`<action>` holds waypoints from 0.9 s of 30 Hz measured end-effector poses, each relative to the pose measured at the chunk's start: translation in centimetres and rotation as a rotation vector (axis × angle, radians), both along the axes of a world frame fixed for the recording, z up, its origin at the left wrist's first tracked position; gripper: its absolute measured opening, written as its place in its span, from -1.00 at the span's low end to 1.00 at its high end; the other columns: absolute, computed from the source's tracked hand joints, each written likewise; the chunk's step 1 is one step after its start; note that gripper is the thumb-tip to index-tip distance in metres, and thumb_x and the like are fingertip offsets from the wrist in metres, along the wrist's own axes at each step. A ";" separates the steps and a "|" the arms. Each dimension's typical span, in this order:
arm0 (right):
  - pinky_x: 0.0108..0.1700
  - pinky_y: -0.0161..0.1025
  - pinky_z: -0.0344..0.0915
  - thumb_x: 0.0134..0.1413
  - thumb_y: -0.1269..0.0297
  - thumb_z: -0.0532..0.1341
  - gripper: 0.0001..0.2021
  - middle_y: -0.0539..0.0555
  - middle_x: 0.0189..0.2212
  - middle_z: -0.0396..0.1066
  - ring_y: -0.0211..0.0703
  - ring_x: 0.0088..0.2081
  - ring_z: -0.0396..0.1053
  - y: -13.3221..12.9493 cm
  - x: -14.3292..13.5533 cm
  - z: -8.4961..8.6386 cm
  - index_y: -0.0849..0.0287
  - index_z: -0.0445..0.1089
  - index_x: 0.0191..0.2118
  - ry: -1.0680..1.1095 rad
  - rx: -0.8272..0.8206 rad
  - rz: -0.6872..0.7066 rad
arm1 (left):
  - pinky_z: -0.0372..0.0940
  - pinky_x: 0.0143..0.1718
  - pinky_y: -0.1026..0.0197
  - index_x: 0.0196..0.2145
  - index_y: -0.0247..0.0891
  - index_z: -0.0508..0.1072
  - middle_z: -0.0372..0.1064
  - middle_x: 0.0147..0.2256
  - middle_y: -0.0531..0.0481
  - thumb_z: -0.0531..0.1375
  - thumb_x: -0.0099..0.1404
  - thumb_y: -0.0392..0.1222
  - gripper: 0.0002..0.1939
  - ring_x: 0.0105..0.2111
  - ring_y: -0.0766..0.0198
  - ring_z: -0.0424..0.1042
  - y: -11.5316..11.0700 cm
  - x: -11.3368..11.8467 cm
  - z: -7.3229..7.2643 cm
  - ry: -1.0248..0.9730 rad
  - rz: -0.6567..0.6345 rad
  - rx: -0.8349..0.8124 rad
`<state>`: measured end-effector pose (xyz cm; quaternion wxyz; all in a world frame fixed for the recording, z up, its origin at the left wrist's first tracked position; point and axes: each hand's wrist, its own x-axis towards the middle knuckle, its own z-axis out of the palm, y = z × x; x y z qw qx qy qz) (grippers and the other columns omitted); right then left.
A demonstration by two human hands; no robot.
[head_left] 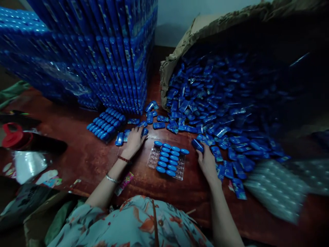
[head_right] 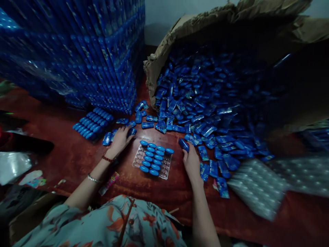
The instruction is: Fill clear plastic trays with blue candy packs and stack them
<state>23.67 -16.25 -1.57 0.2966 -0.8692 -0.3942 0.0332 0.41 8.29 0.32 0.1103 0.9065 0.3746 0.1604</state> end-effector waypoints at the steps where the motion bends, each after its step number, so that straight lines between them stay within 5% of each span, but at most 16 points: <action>1: -0.24 -0.08 0.35 0.13 0.17 0.05 -0.65 0.19 -0.23 0.38 -0.04 -0.28 0.38 -0.9 -0.5 0.0 0.20 0.22 0.00 0.090 0.058 -0.045 | 0.27 -0.20 0.10 0.06 -0.35 0.25 0.35 -0.16 -0.24 0.16 0.22 -0.21 -0.55 -0.19 0.06 0.37 0.2 0.7 0.0 0.052 -0.017 -0.016; 4: -0.35 -0.14 0.39 0.03 0.04 0.16 -0.63 0.11 -0.36 0.41 -0.11 -0.41 0.41 -3.9 -2.5 0.4 0.18 0.24 -0.11 0.368 0.225 -0.174 | 0.29 -0.25 0.16 0.13 -0.28 0.17 0.34 -0.11 -0.23 0.09 0.21 -0.37 -0.49 -0.24 0.11 0.42 0.8 1.9 0.3 0.145 -0.102 -0.131; 7: -0.38 -0.20 0.41 0.01 0.06 0.20 -0.67 0.09 -0.36 0.43 -0.15 -0.42 0.43 -6.0 -4.6 1.3 0.16 0.29 -0.16 0.509 0.325 -0.179 | 0.28 -0.19 0.14 0.05 -0.26 0.26 0.35 -0.11 -0.19 0.04 0.24 -0.39 -0.59 -0.21 0.13 0.42 0.8 1.6 0.8 0.027 -0.168 -0.258; 14: -0.21 -0.20 0.38 0.12 0.22 0.14 -0.81 0.07 -0.31 0.44 -0.17 -0.31 0.41 -3.5 -6.4 2.6 0.14 0.37 -0.16 0.126 0.282 0.033 | 0.31 -0.21 0.22 -0.20 -0.27 0.35 0.39 -0.30 -0.01 0.18 0.21 -0.14 -0.78 -0.29 0.27 0.40 -3.9 -1.9 1.3 -0.647 0.017 -0.530; 20: -0.27 -0.25 0.35 0.19 0.41 0.01 -0.71 0.12 -0.33 0.36 -0.16 -0.31 0.36 -1.1 -5.1 3.6 0.18 0.30 0.00 -0.179 0.013 0.446 | 0.32 -0.31 0.28 -0.28 -0.26 0.40 0.35 -0.32 -0.01 0.19 0.22 -0.22 -0.89 -0.32 0.31 0.37 -7.5 -2.6 0.5 -0.705 -0.127 -0.322; 24: -0.29 -0.26 0.33 0.14 0.52 -0.04 -0.65 0.13 -0.33 0.35 -0.15 -0.33 0.34 -0.6 -5.0 5.0 0.16 0.31 -0.01 -0.333 -0.140 0.557 | 0.33 -0.28 0.29 -0.15 -0.24 0.37 0.35 -0.27 -0.04 0.10 0.29 -0.34 -0.83 -0.28 0.33 0.38 -7.3 -2.3 -0.4 -0.583 -0.323 -0.168; 27: -0.27 -0.26 0.34 0.18 0.43 0.00 -0.72 0.11 -0.32 0.35 -0.16 -0.30 0.36 -0.6 -4.7 5.2 0.15 0.31 -0.03 -0.223 -0.073 0.549 | 0.33 -0.25 0.28 -0.09 -0.24 0.34 0.34 -0.24 -0.07 0.05 0.31 -0.38 -0.77 -0.24 0.31 0.38 -6.6 -2.4 -0.8 -0.512 -0.368 -0.128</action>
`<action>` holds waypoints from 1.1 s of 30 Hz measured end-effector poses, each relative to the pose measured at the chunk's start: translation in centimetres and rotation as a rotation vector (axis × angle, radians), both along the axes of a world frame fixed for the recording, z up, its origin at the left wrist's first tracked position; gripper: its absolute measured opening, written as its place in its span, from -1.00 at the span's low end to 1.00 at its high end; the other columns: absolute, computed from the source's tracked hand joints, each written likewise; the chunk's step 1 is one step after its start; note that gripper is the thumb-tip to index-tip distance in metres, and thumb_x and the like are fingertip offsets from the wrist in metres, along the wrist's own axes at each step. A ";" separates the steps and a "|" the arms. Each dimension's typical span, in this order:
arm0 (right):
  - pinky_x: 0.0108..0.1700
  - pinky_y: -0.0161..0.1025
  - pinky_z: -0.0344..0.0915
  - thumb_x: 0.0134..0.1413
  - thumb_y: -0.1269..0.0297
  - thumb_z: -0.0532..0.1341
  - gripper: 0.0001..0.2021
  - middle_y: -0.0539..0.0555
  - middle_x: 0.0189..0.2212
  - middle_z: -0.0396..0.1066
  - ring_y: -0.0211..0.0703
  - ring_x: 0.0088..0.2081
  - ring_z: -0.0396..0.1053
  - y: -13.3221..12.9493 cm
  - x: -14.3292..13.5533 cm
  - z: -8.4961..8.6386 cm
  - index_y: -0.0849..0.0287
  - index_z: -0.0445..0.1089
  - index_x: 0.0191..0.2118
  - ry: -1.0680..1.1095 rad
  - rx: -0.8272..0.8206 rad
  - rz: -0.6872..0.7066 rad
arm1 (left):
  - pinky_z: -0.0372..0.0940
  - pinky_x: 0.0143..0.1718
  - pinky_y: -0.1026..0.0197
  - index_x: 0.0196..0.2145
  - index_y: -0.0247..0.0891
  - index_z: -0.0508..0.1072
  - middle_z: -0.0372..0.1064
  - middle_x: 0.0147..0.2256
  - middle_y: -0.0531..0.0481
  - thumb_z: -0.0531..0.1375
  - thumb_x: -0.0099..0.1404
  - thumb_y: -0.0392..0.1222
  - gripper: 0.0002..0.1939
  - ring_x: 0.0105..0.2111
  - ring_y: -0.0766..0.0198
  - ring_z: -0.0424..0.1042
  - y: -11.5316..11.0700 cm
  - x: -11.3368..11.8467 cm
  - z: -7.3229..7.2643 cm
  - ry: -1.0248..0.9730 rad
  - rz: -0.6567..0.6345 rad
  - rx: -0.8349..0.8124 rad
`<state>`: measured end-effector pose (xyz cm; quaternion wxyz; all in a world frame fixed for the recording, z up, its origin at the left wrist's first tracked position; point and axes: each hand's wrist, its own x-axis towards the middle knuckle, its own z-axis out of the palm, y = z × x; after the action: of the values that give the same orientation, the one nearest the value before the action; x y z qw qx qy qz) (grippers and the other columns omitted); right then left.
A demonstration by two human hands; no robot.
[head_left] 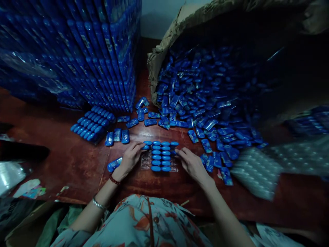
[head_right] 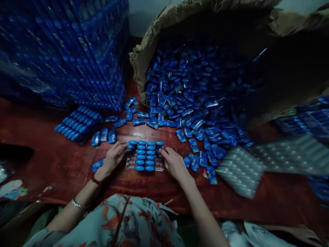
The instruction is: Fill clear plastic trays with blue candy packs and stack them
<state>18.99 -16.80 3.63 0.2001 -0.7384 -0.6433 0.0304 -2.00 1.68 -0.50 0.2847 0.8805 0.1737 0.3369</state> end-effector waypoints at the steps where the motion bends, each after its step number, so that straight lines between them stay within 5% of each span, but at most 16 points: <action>1: -0.25 -0.26 0.35 0.19 0.39 0.03 -0.76 0.10 -0.32 0.36 -0.16 -0.29 0.36 -0.1 0.2 -0.1 0.15 0.31 -0.05 0.074 0.042 -0.027 | 0.33 -0.25 0.27 -0.09 -0.24 0.34 0.33 -0.23 -0.07 0.05 0.31 -0.38 -0.76 -0.22 0.31 0.38 0.2 -0.1 0.0 0.014 -0.003 -0.004; 6: -0.19 -0.21 0.35 0.19 0.31 0.08 -0.82 0.08 -0.29 0.38 -0.15 -0.26 0.38 -0.5 1.0 -0.6 0.11 0.31 -0.10 0.241 0.195 -0.168 | 0.33 -0.29 0.30 -0.13 -0.26 0.35 0.32 -0.27 -0.06 0.04 0.32 -0.37 -0.80 -0.28 0.33 0.38 1.2 -0.5 0.7 0.036 -0.023 -0.027; 13: -0.18 -0.22 0.33 0.22 0.34 0.02 -0.78 0.11 -0.29 0.35 -0.14 -0.23 0.35 0.2 1.0 -0.3 0.14 0.32 -0.07 0.157 0.009 -0.054 | 0.31 -0.33 0.31 -0.19 -0.27 0.36 0.34 -0.35 -0.02 0.08 0.30 -0.34 -0.86 -0.33 0.33 0.38 1.0 -0.1 1.1 -0.039 0.016 0.006; 21: -0.21 -0.26 0.29 0.05 0.58 0.03 -0.67 0.12 -0.24 0.39 -0.15 -0.24 0.34 2.7 0.1 2.0 0.15 0.37 -0.12 -0.180 -0.279 0.079 | 0.32 -0.32 0.31 -0.11 -0.28 0.32 0.32 -0.29 -0.06 0.01 0.33 -0.36 -0.80 -0.29 0.32 0.37 0.8 0.5 0.3 0.079 -0.059 0.069; 26: -0.22 -0.25 0.29 0.14 0.45 0.06 -0.70 0.13 -0.23 0.41 -0.15 -0.25 0.37 2.0 -0.6 1.1 0.10 0.37 -0.04 -0.171 -0.188 0.013 | 0.32 -0.27 0.23 -0.13 -0.31 0.32 0.32 -0.24 -0.13 -0.07 0.35 -0.37 -0.78 -0.27 0.26 0.35 1.1 1.2 1.8 0.232 -0.157 0.201; 29: -0.22 -0.27 0.29 0.22 0.27 0.03 -0.72 0.10 -0.28 0.43 -0.19 -0.29 0.38 0.8 -0.5 -0.4 0.10 0.37 -0.02 0.013 0.078 -0.162 | 0.32 -0.27 0.20 -0.20 -0.31 0.33 0.33 -0.24 -0.13 -0.07 0.34 -0.39 -0.79 -0.27 0.23 0.33 1.3 1.7 3.0 0.390 -0.212 0.235; 33: -0.17 -0.21 0.27 0.23 0.11 -0.03 -0.65 0.14 -0.32 0.44 -0.14 -0.28 0.37 0.7 1.1 -2.4 0.20 0.41 -0.15 0.161 0.299 -0.681 | 0.32 -0.25 0.15 -0.23 -0.32 0.35 0.33 -0.24 -0.14 -0.06 0.31 -0.44 -0.77 -0.26 0.20 0.33 1.6 2.2 4.1 0.514 -0.279 0.300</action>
<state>20.05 -16.14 1.25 0.3542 -0.8677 -0.3408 -0.0742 0.23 3.29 3.63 0.1422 0.9841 0.0660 0.0835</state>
